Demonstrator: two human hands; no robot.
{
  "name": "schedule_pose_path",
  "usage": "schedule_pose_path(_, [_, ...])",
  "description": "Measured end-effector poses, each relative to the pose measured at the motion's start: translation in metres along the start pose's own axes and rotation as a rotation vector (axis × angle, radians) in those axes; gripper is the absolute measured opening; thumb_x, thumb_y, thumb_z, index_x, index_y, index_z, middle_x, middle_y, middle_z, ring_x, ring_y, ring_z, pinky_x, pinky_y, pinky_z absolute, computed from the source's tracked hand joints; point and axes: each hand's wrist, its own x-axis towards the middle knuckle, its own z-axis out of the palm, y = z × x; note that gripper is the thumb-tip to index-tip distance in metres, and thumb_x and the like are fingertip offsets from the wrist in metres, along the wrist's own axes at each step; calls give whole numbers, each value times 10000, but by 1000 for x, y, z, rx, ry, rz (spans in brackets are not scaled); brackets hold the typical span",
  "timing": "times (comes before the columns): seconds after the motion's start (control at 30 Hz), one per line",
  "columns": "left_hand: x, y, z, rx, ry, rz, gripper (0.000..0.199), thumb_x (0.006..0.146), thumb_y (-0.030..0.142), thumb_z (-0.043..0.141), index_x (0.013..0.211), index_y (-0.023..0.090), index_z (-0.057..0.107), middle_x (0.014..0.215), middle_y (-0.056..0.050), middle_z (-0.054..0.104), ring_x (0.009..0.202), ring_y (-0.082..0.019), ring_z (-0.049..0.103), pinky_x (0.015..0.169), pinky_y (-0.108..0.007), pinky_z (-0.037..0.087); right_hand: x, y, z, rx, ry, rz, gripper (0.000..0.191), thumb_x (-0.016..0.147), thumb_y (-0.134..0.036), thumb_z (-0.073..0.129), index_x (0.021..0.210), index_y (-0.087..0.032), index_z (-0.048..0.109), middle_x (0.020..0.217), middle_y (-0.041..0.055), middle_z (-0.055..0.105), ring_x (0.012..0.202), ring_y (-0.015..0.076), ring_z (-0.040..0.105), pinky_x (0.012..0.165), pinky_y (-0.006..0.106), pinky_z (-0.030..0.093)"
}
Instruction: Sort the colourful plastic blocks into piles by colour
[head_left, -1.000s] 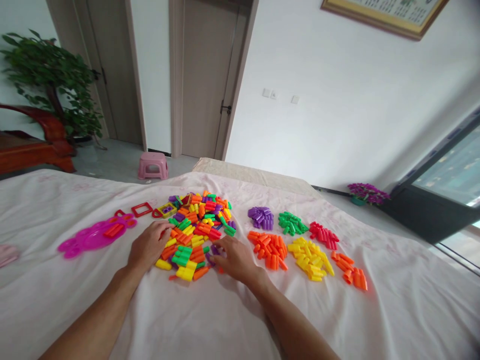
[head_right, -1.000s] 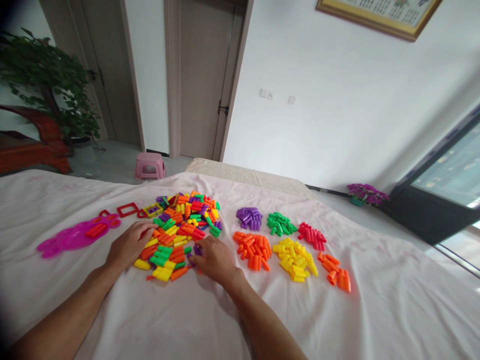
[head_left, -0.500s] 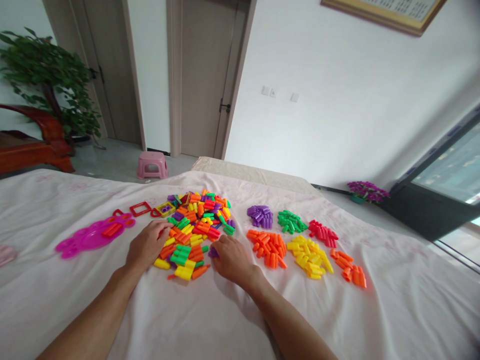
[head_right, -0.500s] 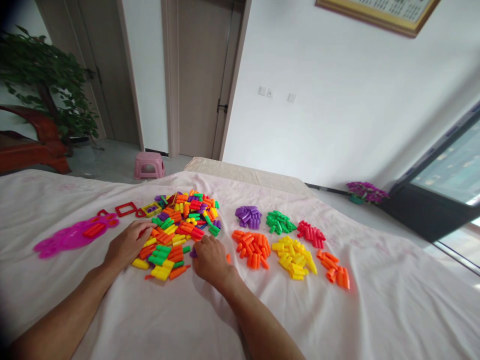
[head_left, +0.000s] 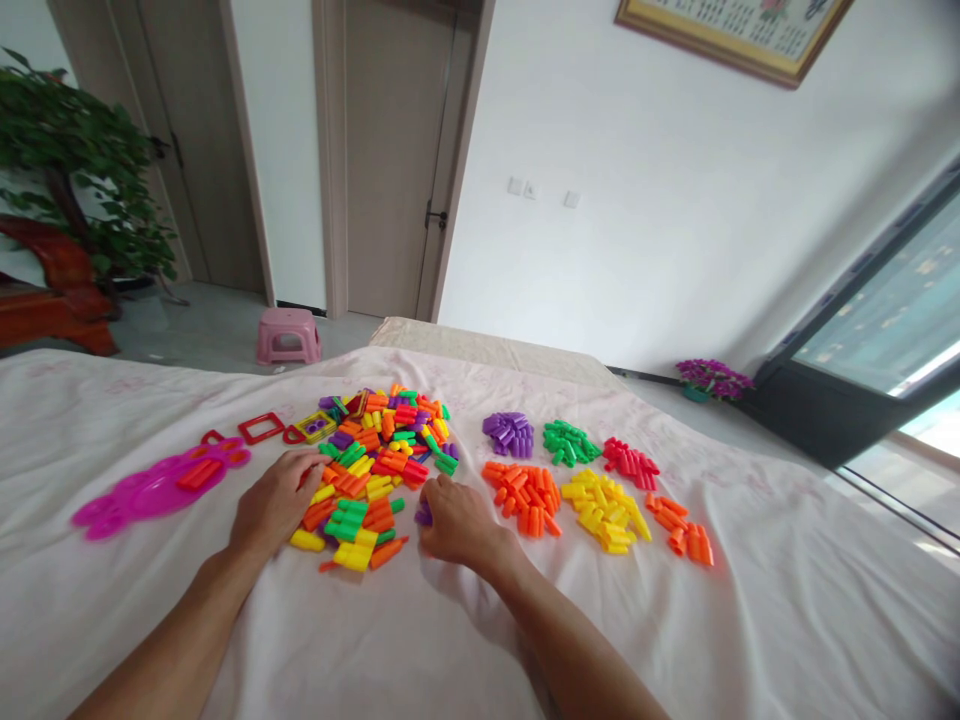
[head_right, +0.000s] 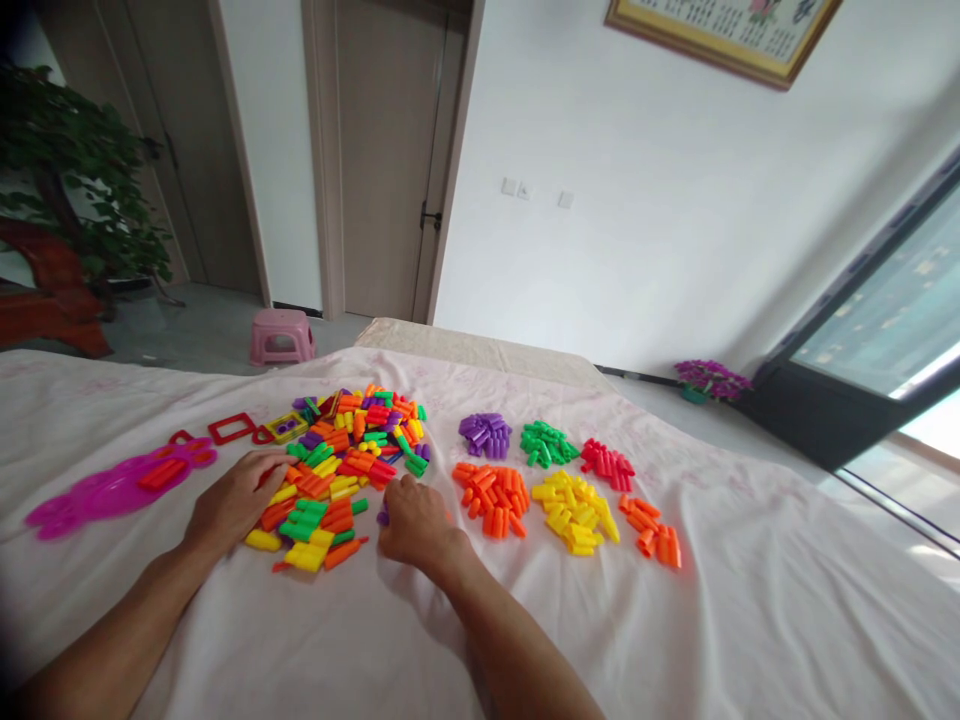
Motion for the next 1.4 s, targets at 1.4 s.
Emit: schedule_pose_path(1.4, [3,0,0,9,73,26,395,975,400,362,1171,254,672,1292,-23,649,1172,-181,611,946,-280,477,14,208,-25,42,309,405,406,866,-161,547,1254,-176,663,1243,120,681,1108,245,648,914,305,459])
